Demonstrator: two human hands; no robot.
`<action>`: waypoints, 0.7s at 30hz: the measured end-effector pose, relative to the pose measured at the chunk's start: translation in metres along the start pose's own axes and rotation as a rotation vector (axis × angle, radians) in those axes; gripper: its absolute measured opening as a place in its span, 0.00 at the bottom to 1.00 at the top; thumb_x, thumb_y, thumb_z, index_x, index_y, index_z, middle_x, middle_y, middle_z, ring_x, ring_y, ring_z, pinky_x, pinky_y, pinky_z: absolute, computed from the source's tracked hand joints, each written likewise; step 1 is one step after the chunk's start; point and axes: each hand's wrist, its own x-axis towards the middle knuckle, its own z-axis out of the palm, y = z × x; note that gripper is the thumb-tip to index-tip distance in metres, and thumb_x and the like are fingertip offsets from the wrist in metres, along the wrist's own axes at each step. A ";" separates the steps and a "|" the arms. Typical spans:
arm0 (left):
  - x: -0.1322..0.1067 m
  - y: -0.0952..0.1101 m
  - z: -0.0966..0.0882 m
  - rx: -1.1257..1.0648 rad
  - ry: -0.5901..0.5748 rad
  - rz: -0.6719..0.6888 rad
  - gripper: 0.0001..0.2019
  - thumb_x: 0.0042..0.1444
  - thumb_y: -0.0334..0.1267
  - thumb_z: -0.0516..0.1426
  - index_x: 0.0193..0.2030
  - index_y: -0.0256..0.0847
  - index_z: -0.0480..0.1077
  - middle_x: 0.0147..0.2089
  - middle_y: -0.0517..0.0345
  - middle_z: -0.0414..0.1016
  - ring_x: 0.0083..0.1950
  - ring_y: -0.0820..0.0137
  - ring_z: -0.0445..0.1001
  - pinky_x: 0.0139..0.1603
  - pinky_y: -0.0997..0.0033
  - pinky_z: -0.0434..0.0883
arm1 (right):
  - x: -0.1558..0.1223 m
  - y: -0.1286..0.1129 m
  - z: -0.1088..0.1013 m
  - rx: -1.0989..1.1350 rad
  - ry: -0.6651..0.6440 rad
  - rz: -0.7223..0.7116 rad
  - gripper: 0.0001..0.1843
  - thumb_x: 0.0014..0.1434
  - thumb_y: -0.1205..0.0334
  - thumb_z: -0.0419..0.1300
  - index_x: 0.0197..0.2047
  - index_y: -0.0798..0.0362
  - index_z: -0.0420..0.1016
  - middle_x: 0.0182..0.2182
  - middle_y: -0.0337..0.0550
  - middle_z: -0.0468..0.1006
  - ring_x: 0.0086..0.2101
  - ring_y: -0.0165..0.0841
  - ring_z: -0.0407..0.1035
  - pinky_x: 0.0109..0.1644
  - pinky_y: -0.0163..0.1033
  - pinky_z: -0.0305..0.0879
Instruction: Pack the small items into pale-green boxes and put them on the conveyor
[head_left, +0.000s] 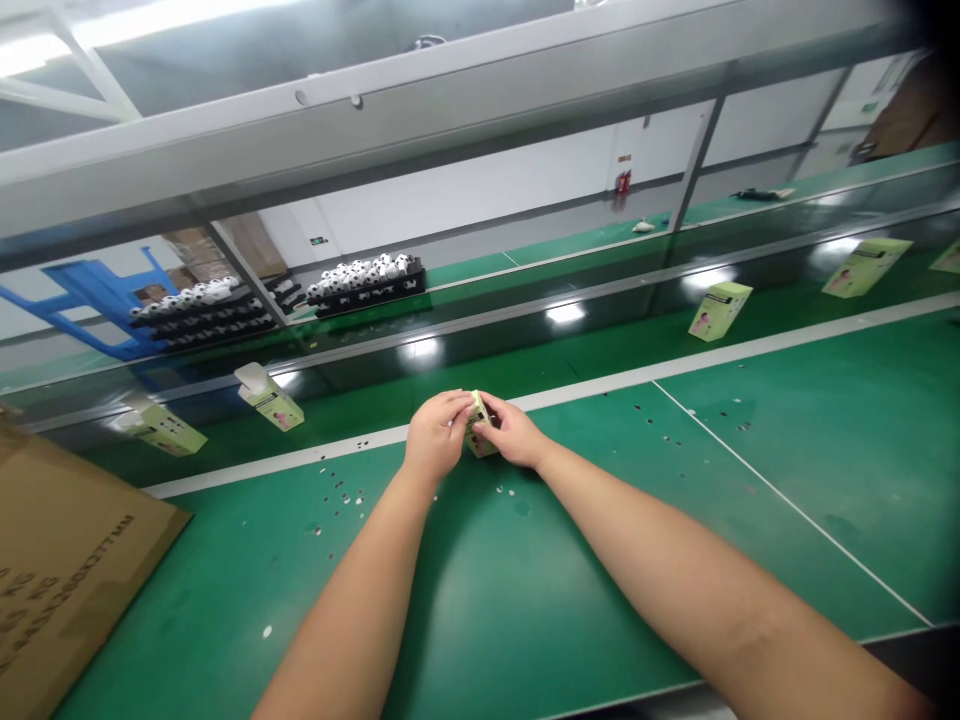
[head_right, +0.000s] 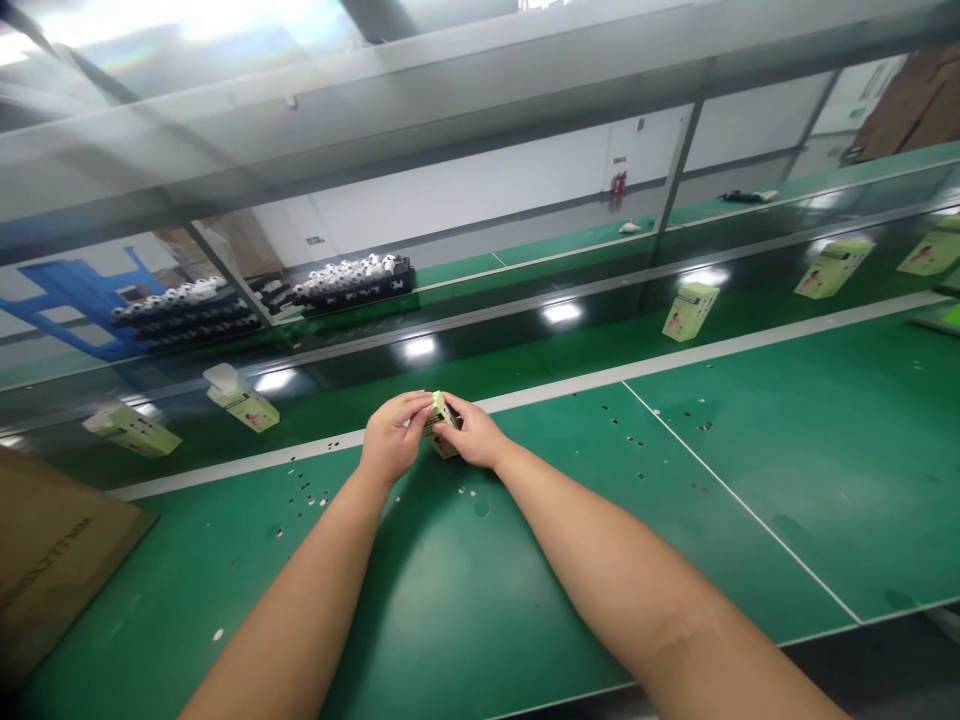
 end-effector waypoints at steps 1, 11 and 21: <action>0.001 0.001 -0.002 0.012 -0.005 -0.009 0.10 0.62 0.38 0.54 0.44 0.45 0.77 0.45 0.54 0.80 0.50 0.64 0.77 0.53 0.58 0.74 | 0.000 -0.002 0.000 -0.008 -0.004 -0.007 0.29 0.56 0.61 0.61 0.61 0.49 0.65 0.51 0.44 0.76 0.47 0.39 0.72 0.54 0.44 0.69; -0.003 -0.008 -0.011 0.060 0.013 -0.016 0.10 0.62 0.37 0.55 0.45 0.45 0.77 0.45 0.56 0.81 0.49 0.64 0.79 0.51 0.60 0.75 | 0.003 -0.010 0.004 -0.025 -0.031 0.000 0.28 0.55 0.62 0.61 0.60 0.49 0.66 0.49 0.42 0.76 0.46 0.38 0.72 0.53 0.44 0.68; -0.007 -0.011 -0.009 -0.034 -0.026 0.112 0.10 0.61 0.36 0.55 0.46 0.45 0.76 0.49 0.54 0.79 0.54 0.64 0.75 0.58 0.55 0.71 | -0.001 -0.002 0.003 -0.019 0.006 0.011 0.30 0.54 0.62 0.62 0.61 0.49 0.66 0.53 0.45 0.74 0.51 0.40 0.69 0.58 0.47 0.65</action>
